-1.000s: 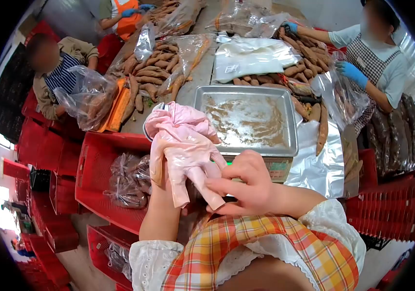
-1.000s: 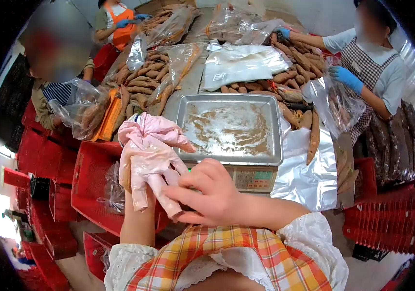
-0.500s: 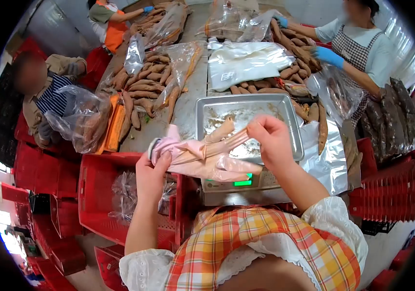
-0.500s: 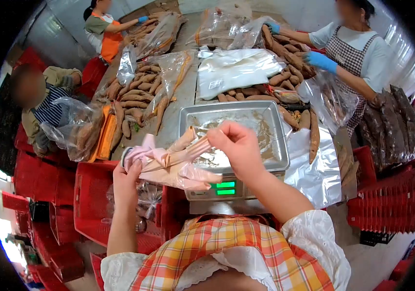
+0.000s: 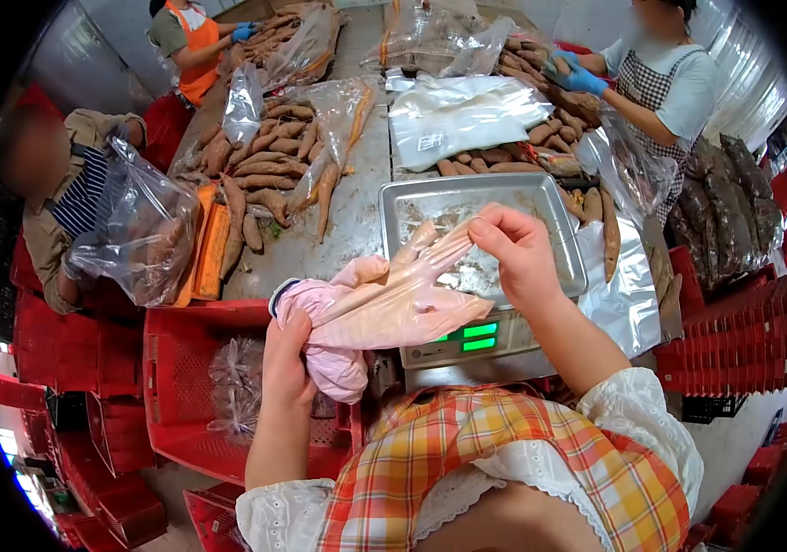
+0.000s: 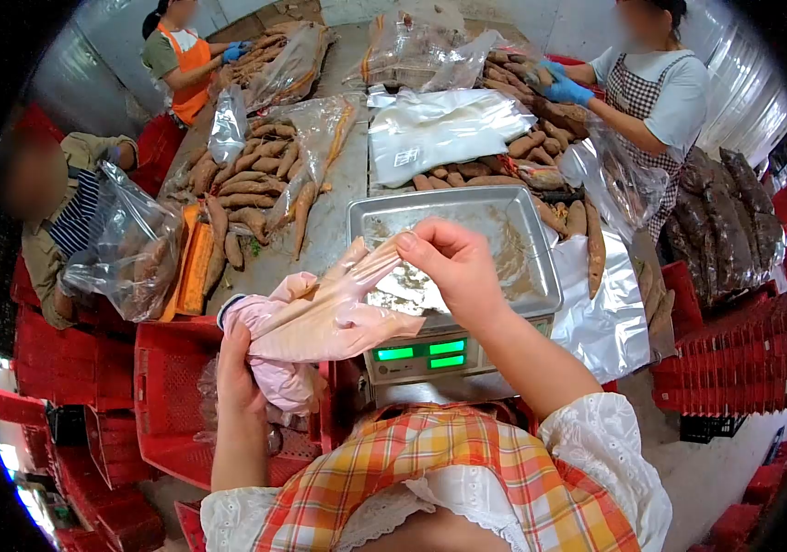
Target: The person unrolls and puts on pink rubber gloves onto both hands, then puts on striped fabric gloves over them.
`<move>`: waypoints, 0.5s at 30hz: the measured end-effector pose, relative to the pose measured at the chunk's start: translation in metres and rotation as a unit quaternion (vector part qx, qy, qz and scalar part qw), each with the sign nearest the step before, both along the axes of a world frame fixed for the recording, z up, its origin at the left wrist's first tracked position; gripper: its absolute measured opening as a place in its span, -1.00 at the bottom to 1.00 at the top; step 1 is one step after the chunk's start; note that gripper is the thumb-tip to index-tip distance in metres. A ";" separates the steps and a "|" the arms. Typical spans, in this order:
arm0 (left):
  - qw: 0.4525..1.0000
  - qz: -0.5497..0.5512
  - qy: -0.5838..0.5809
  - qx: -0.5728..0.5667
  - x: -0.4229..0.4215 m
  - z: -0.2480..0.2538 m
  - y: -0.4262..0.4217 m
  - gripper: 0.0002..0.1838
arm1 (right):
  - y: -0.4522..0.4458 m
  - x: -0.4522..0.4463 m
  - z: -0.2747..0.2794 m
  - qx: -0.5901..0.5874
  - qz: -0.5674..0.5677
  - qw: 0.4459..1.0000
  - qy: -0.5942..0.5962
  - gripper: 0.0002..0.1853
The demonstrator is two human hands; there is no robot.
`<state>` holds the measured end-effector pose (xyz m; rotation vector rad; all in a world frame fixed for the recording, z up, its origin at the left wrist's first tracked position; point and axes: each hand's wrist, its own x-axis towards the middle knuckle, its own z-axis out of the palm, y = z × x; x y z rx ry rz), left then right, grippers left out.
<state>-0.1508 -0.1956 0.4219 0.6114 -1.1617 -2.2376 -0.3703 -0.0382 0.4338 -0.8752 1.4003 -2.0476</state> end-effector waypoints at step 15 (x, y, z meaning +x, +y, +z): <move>0.964 0.065 0.173 0.194 0.001 0.025 -0.026 -0.47 | -0.019 0.059 0.007 0.172 0.207 0.740 0.616 -0.55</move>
